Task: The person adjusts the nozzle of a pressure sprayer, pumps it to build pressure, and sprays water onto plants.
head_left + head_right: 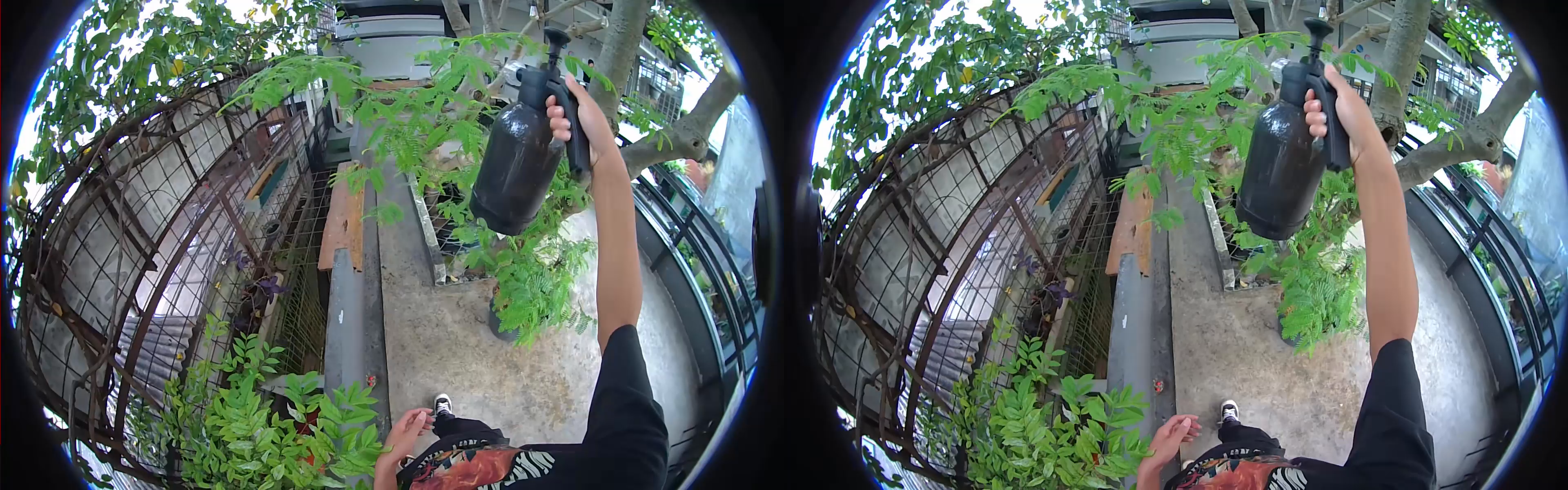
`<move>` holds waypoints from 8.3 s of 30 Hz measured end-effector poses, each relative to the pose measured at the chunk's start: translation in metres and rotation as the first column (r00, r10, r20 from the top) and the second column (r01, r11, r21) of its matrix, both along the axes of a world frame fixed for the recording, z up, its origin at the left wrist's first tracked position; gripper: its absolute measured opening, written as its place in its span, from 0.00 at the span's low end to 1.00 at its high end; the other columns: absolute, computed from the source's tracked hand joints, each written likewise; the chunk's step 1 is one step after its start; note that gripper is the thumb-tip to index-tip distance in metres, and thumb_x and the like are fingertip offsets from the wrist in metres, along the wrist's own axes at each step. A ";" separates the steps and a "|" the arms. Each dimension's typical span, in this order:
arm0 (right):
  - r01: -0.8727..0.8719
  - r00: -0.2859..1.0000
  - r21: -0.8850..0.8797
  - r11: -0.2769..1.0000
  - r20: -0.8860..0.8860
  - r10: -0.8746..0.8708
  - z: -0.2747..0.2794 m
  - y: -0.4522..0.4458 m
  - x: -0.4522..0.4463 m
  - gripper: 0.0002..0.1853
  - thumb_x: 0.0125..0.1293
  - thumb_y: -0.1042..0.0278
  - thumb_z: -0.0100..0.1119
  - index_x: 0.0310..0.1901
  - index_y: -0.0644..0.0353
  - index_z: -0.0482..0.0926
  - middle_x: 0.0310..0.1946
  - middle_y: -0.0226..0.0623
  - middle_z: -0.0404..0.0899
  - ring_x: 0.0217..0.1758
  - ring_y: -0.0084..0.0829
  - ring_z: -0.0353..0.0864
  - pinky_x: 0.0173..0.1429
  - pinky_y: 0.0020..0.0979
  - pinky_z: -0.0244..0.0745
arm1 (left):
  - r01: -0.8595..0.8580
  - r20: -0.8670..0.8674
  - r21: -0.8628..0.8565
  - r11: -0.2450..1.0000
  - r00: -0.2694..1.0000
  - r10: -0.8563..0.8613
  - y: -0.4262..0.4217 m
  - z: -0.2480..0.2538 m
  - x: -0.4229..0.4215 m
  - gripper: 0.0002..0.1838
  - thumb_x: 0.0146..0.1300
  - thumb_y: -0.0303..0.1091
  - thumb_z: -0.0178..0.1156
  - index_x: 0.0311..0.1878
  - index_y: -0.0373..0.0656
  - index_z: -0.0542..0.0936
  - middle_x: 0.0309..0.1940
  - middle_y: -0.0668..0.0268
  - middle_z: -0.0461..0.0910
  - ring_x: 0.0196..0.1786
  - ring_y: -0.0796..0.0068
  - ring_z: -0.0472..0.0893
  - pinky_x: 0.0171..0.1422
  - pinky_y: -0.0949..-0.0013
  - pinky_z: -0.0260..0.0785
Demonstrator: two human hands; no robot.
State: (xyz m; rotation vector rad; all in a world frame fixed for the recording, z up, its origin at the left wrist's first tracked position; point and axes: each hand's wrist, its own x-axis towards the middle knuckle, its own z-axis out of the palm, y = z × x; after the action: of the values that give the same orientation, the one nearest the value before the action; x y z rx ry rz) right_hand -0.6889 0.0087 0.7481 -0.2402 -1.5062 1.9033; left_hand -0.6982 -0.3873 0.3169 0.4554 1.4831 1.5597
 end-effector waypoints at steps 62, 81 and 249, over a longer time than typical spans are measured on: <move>0.718 0.543 0.017 0.696 0.612 -0.575 -0.237 -0.120 0.255 0.26 0.69 0.41 0.41 0.33 0.61 0.72 0.15 0.25 0.64 0.11 0.13 0.59 0.13 0.16 0.54 | 0.462 0.175 -0.739 0.490 0.834 -0.523 0.008 -0.287 -0.032 0.15 0.67 0.45 0.48 0.46 0.47 0.77 0.29 0.70 0.79 0.24 0.81 0.77 0.24 0.76 0.67; 0.454 0.743 -0.201 0.868 0.624 -0.244 -0.362 0.056 0.388 0.26 0.67 0.41 0.46 0.30 0.61 0.70 0.16 0.27 0.67 0.13 0.19 0.65 0.16 0.22 0.59 | -0.027 -0.050 -0.684 0.729 0.999 -0.010 -0.067 -0.293 0.240 0.13 0.67 0.41 0.49 0.42 0.44 0.79 0.25 0.68 0.78 0.24 0.80 0.75 0.26 0.75 0.66; 0.734 -0.499 -0.317 -0.600 0.348 -0.794 -0.592 -0.559 1.280 0.25 0.61 0.48 0.61 0.45 0.63 0.70 0.33 0.31 0.73 0.34 0.21 0.72 0.42 0.24 0.69 | 0.800 -0.948 -0.304 -0.517 -0.307 0.081 -0.067 0.061 1.405 0.26 0.63 0.48 0.50 0.15 0.39 0.80 0.13 0.50 0.74 0.19 0.48 0.77 0.27 0.55 0.70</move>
State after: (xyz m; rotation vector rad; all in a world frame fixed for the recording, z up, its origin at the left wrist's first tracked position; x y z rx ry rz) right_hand 0.5907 -0.5498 0.1557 -1.2340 0.0360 0.3621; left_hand 0.7067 -0.4539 0.3778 2.6933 -0.3233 0.2516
